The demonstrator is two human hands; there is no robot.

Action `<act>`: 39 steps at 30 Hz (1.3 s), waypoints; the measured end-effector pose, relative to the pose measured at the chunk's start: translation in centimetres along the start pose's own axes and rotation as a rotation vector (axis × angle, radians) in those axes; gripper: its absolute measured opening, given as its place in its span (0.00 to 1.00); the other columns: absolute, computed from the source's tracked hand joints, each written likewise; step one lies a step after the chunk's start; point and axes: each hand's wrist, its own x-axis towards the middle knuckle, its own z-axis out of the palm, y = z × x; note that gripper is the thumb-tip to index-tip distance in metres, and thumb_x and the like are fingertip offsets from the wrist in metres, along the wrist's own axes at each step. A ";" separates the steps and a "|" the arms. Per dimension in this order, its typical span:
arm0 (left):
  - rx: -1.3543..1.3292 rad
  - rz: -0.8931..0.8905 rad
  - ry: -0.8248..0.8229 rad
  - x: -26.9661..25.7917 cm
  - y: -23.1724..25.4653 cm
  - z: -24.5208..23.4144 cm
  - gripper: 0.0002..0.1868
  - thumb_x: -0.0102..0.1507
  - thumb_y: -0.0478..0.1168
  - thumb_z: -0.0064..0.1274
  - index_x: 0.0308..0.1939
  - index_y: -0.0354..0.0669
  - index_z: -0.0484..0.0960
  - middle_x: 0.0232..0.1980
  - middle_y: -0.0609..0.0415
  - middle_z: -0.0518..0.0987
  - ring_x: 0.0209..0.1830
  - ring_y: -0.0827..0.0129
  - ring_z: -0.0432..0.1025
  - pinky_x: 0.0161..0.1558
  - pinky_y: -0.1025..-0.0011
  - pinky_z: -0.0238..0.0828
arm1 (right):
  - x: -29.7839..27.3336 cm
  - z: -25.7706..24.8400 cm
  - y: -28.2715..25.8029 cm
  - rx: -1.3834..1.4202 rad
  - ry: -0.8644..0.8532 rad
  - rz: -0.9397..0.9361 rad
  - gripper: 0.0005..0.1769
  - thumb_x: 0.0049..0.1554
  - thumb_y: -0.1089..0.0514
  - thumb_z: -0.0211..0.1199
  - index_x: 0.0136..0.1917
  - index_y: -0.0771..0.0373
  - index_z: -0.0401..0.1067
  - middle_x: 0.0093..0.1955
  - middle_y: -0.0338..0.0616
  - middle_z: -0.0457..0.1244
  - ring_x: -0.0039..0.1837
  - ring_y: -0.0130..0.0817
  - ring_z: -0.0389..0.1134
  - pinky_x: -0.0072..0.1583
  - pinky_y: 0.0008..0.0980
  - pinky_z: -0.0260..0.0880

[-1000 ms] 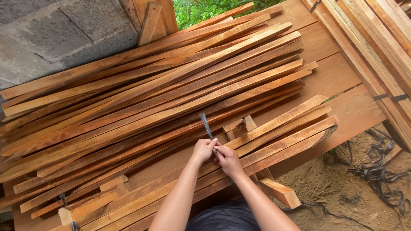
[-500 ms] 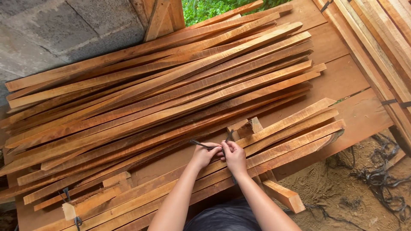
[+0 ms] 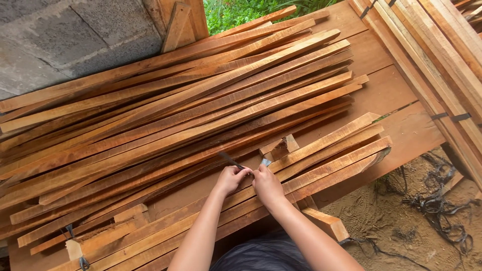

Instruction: Bundling thin wooden planks together using black plastic strips.

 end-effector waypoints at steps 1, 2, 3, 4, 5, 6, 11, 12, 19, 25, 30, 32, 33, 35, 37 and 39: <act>0.000 0.001 0.001 0.1 -0.4 0.2 0.14 0.65 0.49 0.57 0.43 0.46 0.91 0.36 0.49 0.87 0.35 0.68 0.76 0.41 0.69 0.72 | 0.6 0.8 0.6 0.000 0.001 -0.001 0.10 0.53 0.63 0.63 0.48 0.68 0.76 0.52 0.56 0.66 0.53 0.52 0.71 0.54 0.47 0.72; 0.028 0.014 0.016 0.3 -0.8 0.3 0.15 0.66 0.50 0.54 0.43 0.47 0.91 0.36 0.50 0.87 0.34 0.70 0.76 0.40 0.70 0.71 | 1.1 1.6 1.2 -0.043 -0.068 0.033 0.09 0.52 0.63 0.64 0.46 0.69 0.77 0.51 0.58 0.67 0.52 0.53 0.71 0.54 0.46 0.73; 0.057 0.027 0.031 0.5 -1.1 0.5 0.16 0.67 0.52 0.52 0.43 0.49 0.91 0.35 0.51 0.86 0.34 0.72 0.75 0.40 0.71 0.70 | 1.7 2.5 1.8 -0.086 -0.136 0.068 0.09 0.52 0.62 0.65 0.44 0.70 0.77 0.50 0.59 0.67 0.52 0.53 0.71 0.55 0.46 0.73; 0.057 0.025 0.033 0.1 -1.3 0.7 0.16 0.67 0.52 0.52 0.43 0.49 0.91 0.35 0.51 0.86 0.34 0.72 0.75 0.40 0.71 0.70 | 1.7 1.6 1.2 -0.084 -0.137 0.066 0.09 0.52 0.62 0.65 0.44 0.70 0.77 0.50 0.59 0.67 0.52 0.53 0.71 0.55 0.46 0.73; 0.039 0.028 0.046 -0.2 -1.4 1.0 0.17 0.68 0.52 0.51 0.43 0.49 0.91 0.34 0.51 0.85 0.33 0.73 0.74 0.39 0.71 0.69 | 1.8 0.6 0.5 -0.065 -0.239 0.119 0.09 0.52 0.61 0.65 0.43 0.71 0.77 0.48 0.60 0.68 0.51 0.53 0.72 0.55 0.45 0.73; 0.022 0.036 0.062 -0.1 -1.3 1.0 0.17 0.68 0.53 0.51 0.43 0.49 0.91 0.32 0.51 0.83 0.32 0.74 0.72 0.38 0.71 0.68 | 2.3 -0.4 -0.2 -0.046 -0.334 0.169 0.10 0.52 0.59 0.66 0.42 0.71 0.78 0.45 0.60 0.68 0.50 0.53 0.72 0.55 0.44 0.74; -0.052 0.018 0.053 0.8 -2.4 0.8 0.17 0.69 0.51 0.51 0.41 0.47 0.91 0.31 0.54 0.84 0.31 0.76 0.72 0.38 0.73 0.69 | 1.7 -0.5 0.7 0.231 -0.501 0.277 0.10 0.55 0.57 0.65 0.43 0.68 0.78 0.38 0.53 0.70 0.45 0.47 0.74 0.49 0.39 0.73; -0.096 0.023 0.036 1.2 -2.8 0.7 0.18 0.69 0.51 0.50 0.40 0.46 0.91 0.32 0.57 0.85 0.32 0.78 0.73 0.39 0.74 0.70 | 1.4 0.0 1.4 0.368 -0.486 0.312 0.09 0.56 0.57 0.64 0.44 0.66 0.78 0.37 0.51 0.71 0.43 0.44 0.75 0.47 0.37 0.74; -0.359 -0.189 -0.042 3.1 -4.5 0.5 0.20 0.71 0.51 0.47 0.41 0.40 0.89 0.38 0.58 0.86 0.36 0.77 0.75 0.44 0.73 0.72 | -0.8 -0.4 -1.0 0.268 0.067 0.136 0.12 0.56 0.57 0.67 0.54 0.59 0.79 0.38 0.46 0.70 0.40 0.40 0.73 0.43 0.36 0.71; -0.516 -0.315 -0.103 4.2 -2.6 0.4 0.20 0.72 0.49 0.43 0.40 0.41 0.85 0.38 0.54 0.86 0.37 0.71 0.79 0.48 0.72 0.73 | 0.0 0.6 -1.2 0.297 0.274 -0.006 0.09 0.58 0.57 0.63 0.48 0.60 0.81 0.50 0.40 0.70 0.51 0.40 0.71 0.51 0.41 0.66; -0.505 -0.316 0.005 9.5 -8.2 4.4 0.20 0.73 0.48 0.42 0.35 0.40 0.81 0.32 0.55 0.82 0.30 0.71 0.72 0.39 0.69 0.70 | -0.1 2.4 0.4 0.568 0.195 0.144 0.11 0.64 0.54 0.57 0.44 0.60 0.76 0.51 0.38 0.70 0.59 0.35 0.70 0.64 0.37 0.65; -0.512 -0.369 0.038 8.5 -5.9 4.1 0.19 0.73 0.48 0.42 0.34 0.41 0.80 0.31 0.56 0.80 0.29 0.71 0.71 0.37 0.69 0.67 | -1.0 2.6 1.0 0.536 0.205 0.090 0.11 0.64 0.55 0.57 0.44 0.61 0.76 0.52 0.39 0.69 0.61 0.36 0.68 0.65 0.38 0.62; -0.518 -0.420 0.074 8.1 -4.8 3.9 0.19 0.73 0.48 0.42 0.33 0.42 0.78 0.29 0.57 0.78 0.27 0.71 0.70 0.34 0.68 0.63 | -1.5 2.6 1.3 0.506 0.213 0.033 0.10 0.64 0.56 0.57 0.44 0.62 0.75 0.52 0.40 0.69 0.64 0.38 0.67 0.67 0.39 0.60; -0.522 -0.467 0.124 9.2 -6.6 5.0 0.18 0.72 0.47 0.43 0.32 0.43 0.78 0.28 0.57 0.78 0.26 0.71 0.69 0.32 0.69 0.62 | -2.5 1.8 1.8 0.438 0.234 -0.064 0.08 0.63 0.57 0.58 0.44 0.61 0.75 0.52 0.40 0.69 0.65 0.39 0.66 0.67 0.40 0.57; -0.521 -0.516 0.180 10.1 -8.3 5.2 0.17 0.71 0.47 0.44 0.32 0.43 0.77 0.27 0.58 0.77 0.25 0.72 0.68 0.31 0.69 0.61 | -3.1 1.3 1.7 0.377 0.254 -0.161 0.07 0.61 0.58 0.59 0.44 0.61 0.75 0.52 0.40 0.68 0.66 0.40 0.65 0.67 0.42 0.55; -0.618 -0.514 0.246 10.1 -10.2 5.8 0.17 0.70 0.45 0.47 0.30 0.40 0.77 0.26 0.56 0.75 0.23 0.71 0.68 0.30 0.69 0.64 | -4.3 1.0 1.3 0.276 0.260 -0.205 0.04 0.57 0.60 0.61 0.44 0.59 0.76 0.52 0.39 0.69 0.64 0.40 0.65 0.67 0.43 0.53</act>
